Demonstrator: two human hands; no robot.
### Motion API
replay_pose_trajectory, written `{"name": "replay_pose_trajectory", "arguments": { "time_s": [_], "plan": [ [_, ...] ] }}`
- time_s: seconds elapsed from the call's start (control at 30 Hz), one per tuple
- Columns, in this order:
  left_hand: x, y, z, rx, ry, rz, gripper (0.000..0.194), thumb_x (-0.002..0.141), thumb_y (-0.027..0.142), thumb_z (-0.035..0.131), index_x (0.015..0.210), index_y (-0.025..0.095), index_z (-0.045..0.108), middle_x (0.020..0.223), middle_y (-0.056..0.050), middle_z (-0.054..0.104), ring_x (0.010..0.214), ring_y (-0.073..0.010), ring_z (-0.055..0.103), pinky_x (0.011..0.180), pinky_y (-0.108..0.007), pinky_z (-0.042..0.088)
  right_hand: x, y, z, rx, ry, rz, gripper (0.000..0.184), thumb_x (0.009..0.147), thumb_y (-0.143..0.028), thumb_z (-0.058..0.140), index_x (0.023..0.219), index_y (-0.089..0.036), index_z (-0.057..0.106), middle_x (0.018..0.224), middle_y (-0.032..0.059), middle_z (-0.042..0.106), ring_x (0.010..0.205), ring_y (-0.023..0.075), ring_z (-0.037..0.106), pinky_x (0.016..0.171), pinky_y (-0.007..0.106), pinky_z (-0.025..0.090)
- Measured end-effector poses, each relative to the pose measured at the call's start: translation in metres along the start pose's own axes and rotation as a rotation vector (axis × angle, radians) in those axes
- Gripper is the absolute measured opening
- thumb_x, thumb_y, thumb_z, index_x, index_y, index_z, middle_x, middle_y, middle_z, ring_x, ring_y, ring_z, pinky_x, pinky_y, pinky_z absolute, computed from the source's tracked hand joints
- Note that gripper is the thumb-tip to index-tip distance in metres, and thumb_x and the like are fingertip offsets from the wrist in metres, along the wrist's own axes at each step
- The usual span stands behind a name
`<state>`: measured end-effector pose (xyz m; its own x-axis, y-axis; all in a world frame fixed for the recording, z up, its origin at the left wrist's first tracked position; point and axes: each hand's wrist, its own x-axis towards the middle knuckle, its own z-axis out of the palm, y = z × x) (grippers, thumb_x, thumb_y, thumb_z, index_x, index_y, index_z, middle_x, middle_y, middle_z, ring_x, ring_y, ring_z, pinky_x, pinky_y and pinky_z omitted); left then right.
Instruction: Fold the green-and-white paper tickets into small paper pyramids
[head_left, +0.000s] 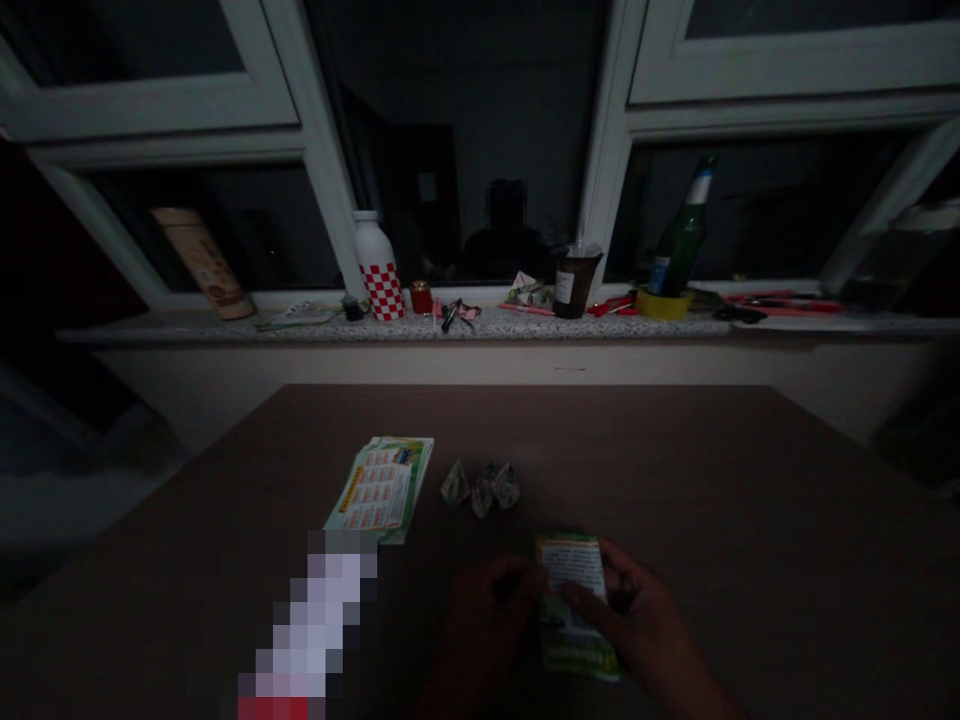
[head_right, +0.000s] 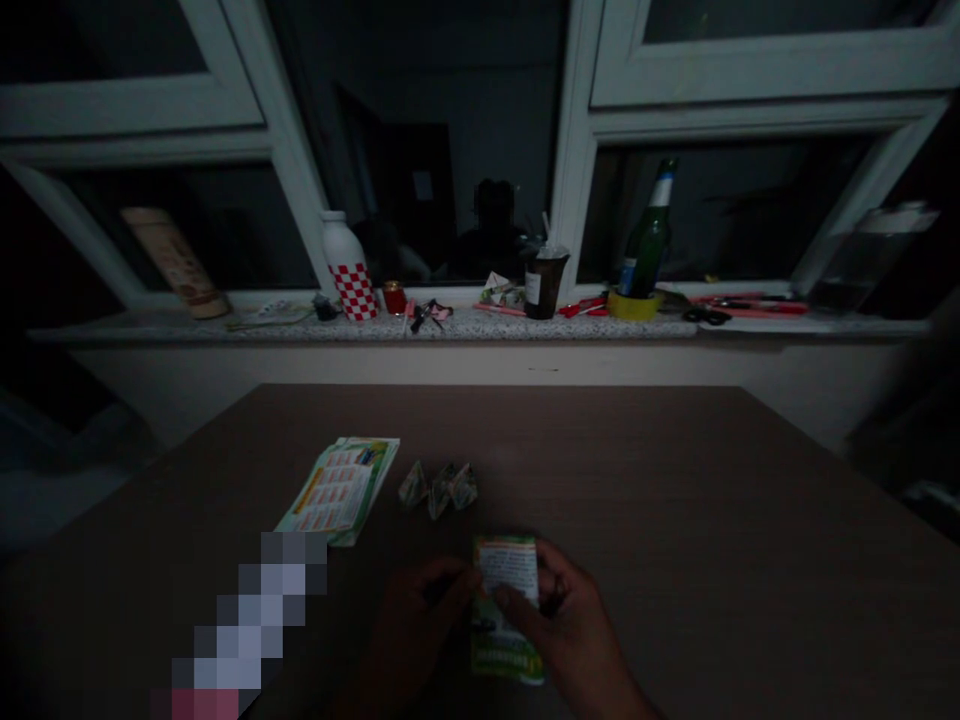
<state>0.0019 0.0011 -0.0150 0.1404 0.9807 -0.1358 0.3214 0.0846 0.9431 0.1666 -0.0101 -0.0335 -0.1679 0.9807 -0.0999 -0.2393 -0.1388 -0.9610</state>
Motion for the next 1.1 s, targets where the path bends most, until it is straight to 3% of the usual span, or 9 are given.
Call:
{"name": "replay_pose_trajectory", "arguments": {
  "time_s": [0.57,0.9,1.1],
  "plan": [
    [-0.001,0.003,-0.001,-0.037,-0.030,0.019,0.031,0.083,0.040,0.055,0.083,0.013,0.070,0.076,-0.004,0.070,0.072,-0.0184,0.063,0.063,-0.024,0.045,-0.001,-0.007,0.001,-0.076,0.005,-0.023,0.029,0.075,-0.036,0.073,0.096,-0.019,0.063,0.085,0.0035,0.075,0.073,0.0174,0.070,0.067,0.026,0.054],
    [0.001,0.001,-0.002,-0.014,-0.042,0.021,0.030,0.082,0.039,0.057,0.079,0.012,0.070,0.073,-0.004,0.070,0.070,-0.0176,0.062,0.062,-0.024,0.045,-0.002,-0.010,0.000,0.026,0.049,0.000,0.049,0.071,-0.039,0.075,0.112,-0.019,0.056,0.093,0.0067,0.075,0.082,0.0221,0.071,0.075,0.035,0.055],
    [0.000,0.002,-0.002,-0.021,-0.045,-0.008,0.030,0.081,0.041,0.057,0.082,0.014,0.070,0.076,-0.004,0.071,0.071,-0.0186,0.063,0.062,-0.025,0.046,-0.003,-0.011,-0.001,0.020,0.063,0.003,0.050,0.069,-0.038,0.077,0.112,-0.020,0.056,0.091,0.0065,0.075,0.079,0.0219,0.071,0.075,0.036,0.055]
  ]
}}
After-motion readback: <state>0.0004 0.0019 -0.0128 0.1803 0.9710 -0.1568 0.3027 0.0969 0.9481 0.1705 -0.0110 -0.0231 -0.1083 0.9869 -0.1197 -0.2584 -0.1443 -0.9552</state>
